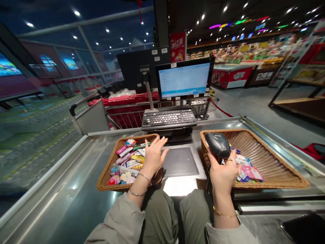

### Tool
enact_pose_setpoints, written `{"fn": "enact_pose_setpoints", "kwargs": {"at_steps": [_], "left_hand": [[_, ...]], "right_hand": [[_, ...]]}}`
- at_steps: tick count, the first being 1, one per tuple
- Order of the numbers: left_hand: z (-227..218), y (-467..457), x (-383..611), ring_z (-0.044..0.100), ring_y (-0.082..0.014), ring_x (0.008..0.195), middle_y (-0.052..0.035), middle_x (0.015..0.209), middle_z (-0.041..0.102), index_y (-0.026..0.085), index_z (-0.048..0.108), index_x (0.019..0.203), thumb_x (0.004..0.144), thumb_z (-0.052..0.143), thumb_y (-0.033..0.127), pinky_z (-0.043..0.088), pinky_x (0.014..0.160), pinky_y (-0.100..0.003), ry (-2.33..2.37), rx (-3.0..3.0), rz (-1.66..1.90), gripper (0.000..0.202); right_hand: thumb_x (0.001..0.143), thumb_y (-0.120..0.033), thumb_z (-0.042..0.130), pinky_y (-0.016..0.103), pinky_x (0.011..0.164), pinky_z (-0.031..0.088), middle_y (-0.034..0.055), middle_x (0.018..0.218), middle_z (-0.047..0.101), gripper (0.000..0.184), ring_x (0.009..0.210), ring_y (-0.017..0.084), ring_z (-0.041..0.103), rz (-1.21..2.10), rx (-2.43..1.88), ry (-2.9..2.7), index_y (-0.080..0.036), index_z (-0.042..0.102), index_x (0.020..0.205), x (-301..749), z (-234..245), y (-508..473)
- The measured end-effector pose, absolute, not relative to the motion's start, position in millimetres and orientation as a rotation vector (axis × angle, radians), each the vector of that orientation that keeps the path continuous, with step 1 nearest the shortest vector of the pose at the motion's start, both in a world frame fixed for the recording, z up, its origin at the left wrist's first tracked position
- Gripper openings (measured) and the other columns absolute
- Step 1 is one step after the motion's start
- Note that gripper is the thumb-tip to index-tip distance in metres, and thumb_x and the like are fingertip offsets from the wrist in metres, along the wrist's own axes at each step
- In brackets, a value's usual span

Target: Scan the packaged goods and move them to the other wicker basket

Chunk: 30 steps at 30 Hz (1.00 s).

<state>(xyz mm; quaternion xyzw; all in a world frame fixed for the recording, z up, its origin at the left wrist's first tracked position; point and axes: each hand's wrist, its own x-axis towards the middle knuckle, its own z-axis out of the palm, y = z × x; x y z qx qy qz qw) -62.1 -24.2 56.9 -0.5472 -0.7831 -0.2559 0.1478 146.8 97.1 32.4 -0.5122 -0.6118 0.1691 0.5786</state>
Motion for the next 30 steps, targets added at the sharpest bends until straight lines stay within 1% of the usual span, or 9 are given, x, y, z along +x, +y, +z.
{"fn": "enact_pose_setpoints", "kwargs": {"at_steps": [3, 6, 9, 11, 16, 21, 26, 30], "left_hand": [[52, -52, -83, 0.049, -0.0303, 0.142, -0.0094, 0.145, 0.06, 0.028, 0.057, 0.138, 0.097, 0.059, 0.027, 0.017, 0.119, -0.074, -2.344, -1.461, -0.708, 0.041], [47, -74, -100, 0.048, -0.0315, 0.143, -0.0097, 0.146, 0.06, 0.028, 0.057, 0.139, 0.097, 0.058, 0.029, 0.02, 0.118, -0.075, -2.398, -1.384, -0.645, 0.042], [43, -91, -112, 0.047, -0.0332, 0.143, -0.0112, 0.146, 0.06, 0.027, 0.059, 0.139, 0.096, 0.06, 0.031, 0.019, 0.118, -0.074, -2.419, -1.34, -0.561, 0.044], [41, -99, -119, 0.045, -0.0346, 0.145, -0.0122, 0.148, 0.058, 0.028, 0.058, 0.14, 0.094, 0.063, 0.032, 0.018, 0.118, -0.074, -2.447, -1.321, -0.491, 0.047], [38, -114, -129, 0.035, -0.0397, 0.15, -0.014, 0.155, 0.05, 0.031, 0.055, 0.142, 0.087, 0.073, 0.033, 0.013, 0.113, -0.082, -2.554, -1.284, -0.329, 0.058], [34, -119, -131, 0.029, -0.0432, 0.151, -0.0155, 0.159, 0.045, 0.032, 0.058, 0.139, 0.084, 0.077, 0.035, 0.013, 0.109, -0.084, -2.599, -1.325, -0.203, 0.058], [28, -118, -133, 0.026, -0.0441, 0.152, -0.0138, 0.161, 0.041, 0.034, 0.069, 0.128, 0.079, 0.082, 0.035, 0.015, 0.113, -0.081, -2.575, -1.533, -0.043, 0.051], [22, -115, -136, 0.022, -0.0425, 0.154, -0.0122, 0.163, 0.039, 0.035, 0.073, 0.122, 0.078, 0.083, 0.031, 0.012, 0.116, -0.077, -2.537, -1.665, 0.043, 0.046]], "right_hand": [[0.086, -0.07, 0.055, 0.067, 0.119, 0.014, 0.0212, 0.135, 0.065, 0.064, 0.143, 0.041, 0.044, 0.487, -1.137, -1.587, -0.015, 0.071, 0.116, 129, 33, 87], [0.089, -0.063, 0.053, 0.069, 0.119, 0.01, 0.0168, 0.133, 0.067, 0.053, 0.146, 0.039, 0.041, 0.509, -1.062, -1.72, -0.019, 0.072, 0.111, 114, 31, 78], [0.091, -0.054, 0.051, 0.073, 0.116, 0.009, 0.0146, 0.135, 0.067, 0.042, 0.147, 0.038, 0.039, 0.509, -0.989, -1.8, -0.021, 0.072, 0.108, 101, 29, 71], [0.091, -0.052, 0.051, 0.075, 0.114, 0.011, 0.0131, 0.136, 0.066, 0.039, 0.147, 0.038, 0.039, 0.534, -0.943, -1.859, -0.022, 0.072, 0.106, 93, 28, 68], [0.089, -0.058, 0.051, 0.073, 0.115, 0.01, 0.0116, 0.138, 0.065, 0.042, 0.147, 0.036, 0.038, 0.593, -0.889, -1.977, -0.023, 0.071, 0.099, 75, 28, 63], [0.088, -0.062, 0.052, 0.072, 0.116, 0.009, 0.0111, 0.139, 0.064, 0.044, 0.148, 0.036, 0.036, 0.669, -0.828, -2.024, -0.023, 0.072, 0.096, 62, 21, 58], [0.088, -0.06, 0.055, 0.072, 0.116, 0.008, 0.0122, 0.14, 0.063, 0.043, 0.149, 0.036, 0.035, 0.714, -0.813, -2.072, -0.022, 0.073, 0.098, 58, 10, 56], [0.089, -0.059, 0.055, 0.072, 0.116, 0.009, 0.0114, 0.142, 0.062, 0.042, 0.151, 0.035, 0.032, 0.754, -0.818, -2.097, -0.023, 0.073, 0.102, 58, 5, 56]]}}
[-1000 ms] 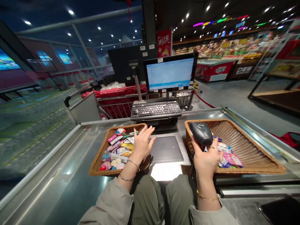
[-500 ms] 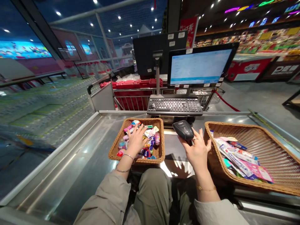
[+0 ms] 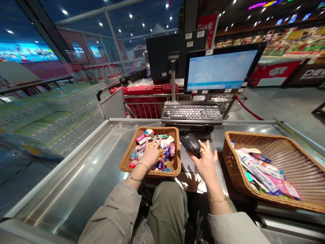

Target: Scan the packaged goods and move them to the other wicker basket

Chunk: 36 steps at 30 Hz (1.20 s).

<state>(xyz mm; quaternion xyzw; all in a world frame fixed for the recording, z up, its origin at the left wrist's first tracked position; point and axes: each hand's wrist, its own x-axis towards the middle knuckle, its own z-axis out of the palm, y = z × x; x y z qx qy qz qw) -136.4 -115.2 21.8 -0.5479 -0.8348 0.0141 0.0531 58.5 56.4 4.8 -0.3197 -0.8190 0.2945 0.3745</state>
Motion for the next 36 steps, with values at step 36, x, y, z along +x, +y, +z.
{"fn": "enact_pose_setpoints", "kwargs": {"at_steps": [36], "left_hand": [[1, -140, -162, 0.011, -0.0458, 0.155, -0.0139, 0.163, 0.037, 0.022, 0.073, 0.1, 0.082, 0.077, 0.044, -0.004, 0.113, -0.082, -2.772, -1.536, 0.114, 0.029]], "right_hand": [[0.083, -0.06, 0.064, 0.073, 0.117, 0.011, 0.0113, 0.142, 0.063, 0.042, 0.15, 0.037, 0.034, 0.856, -0.817, -2.039, -0.023, 0.074, 0.1, 62, -7, 56]]}}
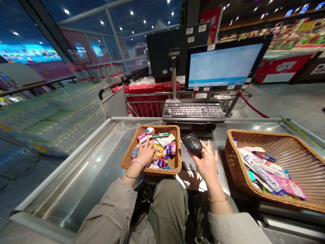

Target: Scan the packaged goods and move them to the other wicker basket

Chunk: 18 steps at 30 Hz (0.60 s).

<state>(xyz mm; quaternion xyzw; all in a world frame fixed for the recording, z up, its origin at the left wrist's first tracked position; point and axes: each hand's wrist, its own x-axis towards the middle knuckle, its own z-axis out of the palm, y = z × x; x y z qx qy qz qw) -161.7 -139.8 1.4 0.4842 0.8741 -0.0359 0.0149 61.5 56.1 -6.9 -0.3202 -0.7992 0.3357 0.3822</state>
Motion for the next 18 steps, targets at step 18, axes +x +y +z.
{"fn": "enact_pose_setpoints", "kwargs": {"at_steps": [18], "left_hand": [[3, -149, -178, 0.013, -0.044, 0.155, -0.0099, 0.163, 0.04, 0.025, 0.067, 0.098, 0.072, 0.084, 0.041, -0.004, 0.108, -0.084, 2.544, 1.45, -0.041, 0.035]], "right_hand": [[0.084, -0.062, 0.062, 0.071, 0.119, 0.01, 0.0113, 0.142, 0.062, 0.044, 0.15, 0.036, 0.034, 0.879, -0.811, -2.009, -0.023, 0.074, 0.099, 64, -4, 55]]}}
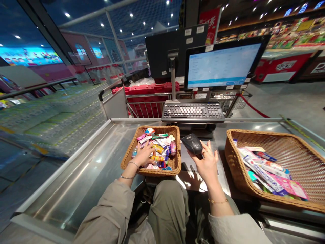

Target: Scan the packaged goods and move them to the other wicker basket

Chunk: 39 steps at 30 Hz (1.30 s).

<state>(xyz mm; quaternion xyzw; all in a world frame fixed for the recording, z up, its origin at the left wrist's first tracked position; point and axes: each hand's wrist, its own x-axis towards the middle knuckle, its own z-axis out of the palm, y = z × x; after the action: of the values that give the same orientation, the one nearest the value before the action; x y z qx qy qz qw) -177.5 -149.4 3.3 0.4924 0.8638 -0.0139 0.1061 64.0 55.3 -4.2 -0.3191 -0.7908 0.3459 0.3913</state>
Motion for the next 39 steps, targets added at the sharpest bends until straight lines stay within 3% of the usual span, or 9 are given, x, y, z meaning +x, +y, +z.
{"fn": "enact_pose_setpoints", "kwargs": {"at_steps": [8, 11, 13, 16, 21, 27, 30, 33, 39], "left_hand": [[8, -145, -170, 0.019, -0.0385, 0.155, -0.0055, 0.155, 0.051, 0.026, 0.067, 0.094, 0.07, 0.084, 0.041, -0.008, 0.113, -0.078, 2.427, 1.377, 0.302, 0.033], [8, -142, -171, 0.043, -0.0351, 0.145, -0.0036, 0.137, 0.068, 0.026, 0.066, 0.092, 0.071, 0.083, 0.039, -0.012, 0.116, -0.072, 2.475, 1.347, 0.428, 0.03], [8, -140, -172, 0.062, -0.03, 0.126, -0.0016, 0.118, 0.076, 0.026, 0.065, 0.093, 0.075, 0.08, 0.039, -0.012, 0.119, -0.068, 2.519, 1.325, 0.467, 0.026], [7, -137, -174, 0.072, -0.025, 0.102, -0.0001, 0.101, 0.079, 0.025, 0.064, 0.096, 0.077, 0.078, 0.037, -0.004, 0.122, -0.066, 2.579, 1.296, 0.517, 0.027], [13, -130, -175, 0.071, -0.0249, 0.101, -0.0024, 0.102, 0.077, 0.023, 0.064, 0.098, 0.079, 0.077, 0.039, 0.021, 0.122, -0.059, 2.672, 1.271, 0.629, 0.028], [27, -123, -170, 0.069, -0.0275, 0.106, -0.0059, 0.107, 0.077, 0.023, 0.068, 0.105, 0.094, 0.06, 0.044, 0.033, 0.116, -0.056, 2.775, 1.255, 0.719, 0.025], [31, -120, -166, 0.064, -0.0285, 0.121, -0.0082, 0.124, 0.073, 0.024, 0.069, 0.111, 0.097, 0.056, 0.043, 0.034, 0.117, -0.054, 2.801, 1.266, 0.761, 0.027], [34, -115, -161, 0.048, -0.0292, 0.141, -0.0076, 0.145, 0.062, 0.025, 0.071, 0.108, 0.097, 0.056, 0.041, 0.029, 0.121, -0.054, 2.834, 1.309, 0.805, 0.025], [37, -102, -143, 0.028, -0.0349, 0.153, -0.0064, 0.155, 0.052, 0.024, 0.073, 0.107, 0.099, 0.054, 0.04, 0.017, 0.121, -0.07, 2.899, 1.277, 0.85, 0.025]], "right_hand": [[0.085, -0.062, 0.06, 0.072, 0.118, 0.011, 0.0116, 0.143, 0.062, 0.044, 0.15, 0.038, 0.034, 0.867, -0.804, -2.02, -0.022, 0.073, 0.097, 65, -6, 57], [0.086, -0.06, 0.06, 0.072, 0.118, 0.011, 0.0117, 0.142, 0.062, 0.041, 0.151, 0.036, 0.033, 0.86, -0.799, -2.022, -0.022, 0.073, 0.098, 66, -7, 57], [0.086, -0.058, 0.061, 0.072, 0.118, 0.012, 0.0119, 0.142, 0.062, 0.04, 0.151, 0.036, 0.032, 0.854, -0.794, -2.021, -0.022, 0.073, 0.1, 66, -7, 57], [0.086, -0.058, 0.062, 0.073, 0.117, 0.013, 0.012, 0.142, 0.062, 0.04, 0.15, 0.037, 0.033, 0.849, -0.795, -2.016, -0.022, 0.072, 0.1, 66, -6, 57], [0.088, -0.058, 0.058, 0.074, 0.117, 0.013, 0.0119, 0.142, 0.062, 0.041, 0.15, 0.038, 0.034, 0.846, -0.792, -2.013, -0.022, 0.072, 0.1, 66, -5, 56], [0.087, -0.061, 0.059, 0.072, 0.118, 0.014, 0.0121, 0.141, 0.063, 0.044, 0.149, 0.037, 0.036, 0.82, -0.768, -2.001, -0.022, 0.071, 0.105, 66, -3, 55], [0.088, -0.059, 0.059, 0.071, 0.118, 0.014, 0.0132, 0.141, 0.063, 0.042, 0.15, 0.036, 0.035, 0.785, -0.738, -2.007, -0.021, 0.072, 0.101, 66, -3, 54], [0.09, -0.056, 0.058, 0.071, 0.118, 0.013, 0.0132, 0.142, 0.062, 0.039, 0.151, 0.035, 0.033, 0.748, -0.702, -2.021, -0.022, 0.072, 0.101, 66, -2, 52], [0.09, -0.054, 0.06, 0.074, 0.117, 0.012, 0.0115, 0.144, 0.061, 0.034, 0.151, 0.037, 0.032, 0.69, -0.618, -2.046, -0.023, 0.072, 0.099, 66, -2, 47]]}}
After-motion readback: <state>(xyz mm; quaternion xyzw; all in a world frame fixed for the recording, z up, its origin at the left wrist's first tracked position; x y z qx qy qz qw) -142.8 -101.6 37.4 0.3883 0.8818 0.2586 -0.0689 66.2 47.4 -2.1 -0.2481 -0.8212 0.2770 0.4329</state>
